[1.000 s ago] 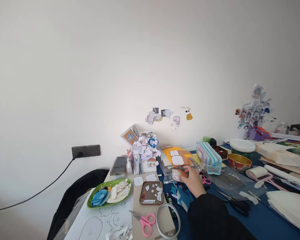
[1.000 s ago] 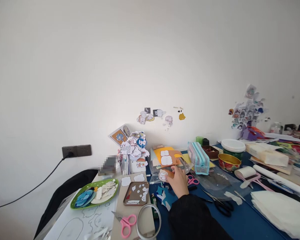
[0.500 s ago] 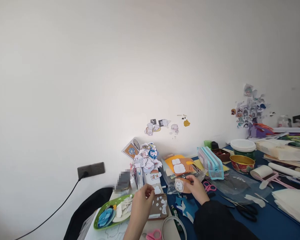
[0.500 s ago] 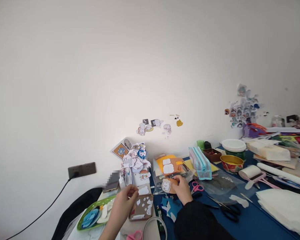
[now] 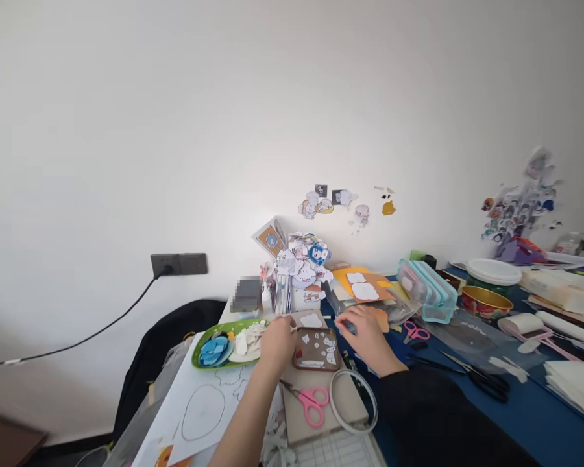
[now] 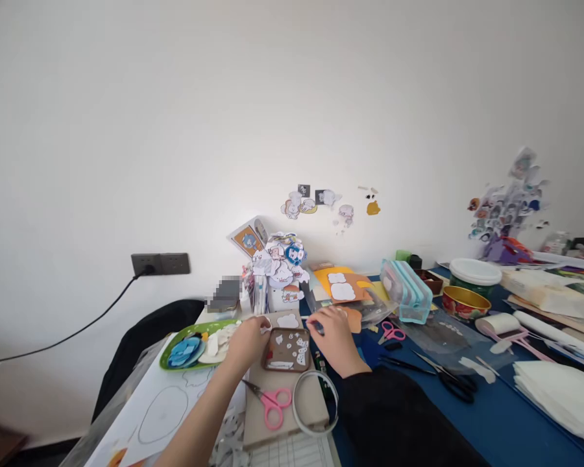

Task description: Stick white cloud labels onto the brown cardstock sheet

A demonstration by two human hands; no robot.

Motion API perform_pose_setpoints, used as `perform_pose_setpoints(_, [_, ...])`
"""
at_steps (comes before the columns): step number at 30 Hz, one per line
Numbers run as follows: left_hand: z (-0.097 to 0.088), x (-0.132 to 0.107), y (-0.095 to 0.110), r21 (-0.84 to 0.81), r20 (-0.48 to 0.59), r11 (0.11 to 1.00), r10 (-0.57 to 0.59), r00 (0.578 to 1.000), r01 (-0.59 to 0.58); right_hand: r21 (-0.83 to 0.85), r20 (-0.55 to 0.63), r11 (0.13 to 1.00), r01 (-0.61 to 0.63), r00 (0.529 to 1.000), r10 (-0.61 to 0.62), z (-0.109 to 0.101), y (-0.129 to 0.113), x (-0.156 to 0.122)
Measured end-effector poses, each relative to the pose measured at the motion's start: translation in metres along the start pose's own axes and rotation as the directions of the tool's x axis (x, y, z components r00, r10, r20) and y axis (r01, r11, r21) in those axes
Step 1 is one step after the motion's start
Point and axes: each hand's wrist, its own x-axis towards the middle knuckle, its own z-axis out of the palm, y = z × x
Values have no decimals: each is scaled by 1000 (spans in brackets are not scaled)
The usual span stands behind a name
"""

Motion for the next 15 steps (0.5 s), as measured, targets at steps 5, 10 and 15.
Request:
perform_pose_setpoints(5, [3, 4, -2, 30, 51, 999, -13, 999, 11, -47, 132, 996, 72, 989, -66, 18, -11, 7])
perform_pose_setpoints(10, [6, 2, 3, 13, 90, 1000, -6, 996, 5, -48, 107, 996, 82, 991, -76, 8, -4, -7])
perform_pose_setpoints(15, [7, -1, 4, -11, 85, 1000, -14, 996, 15, 8, 94, 993, 121, 988, -121, -2, -4, -13])
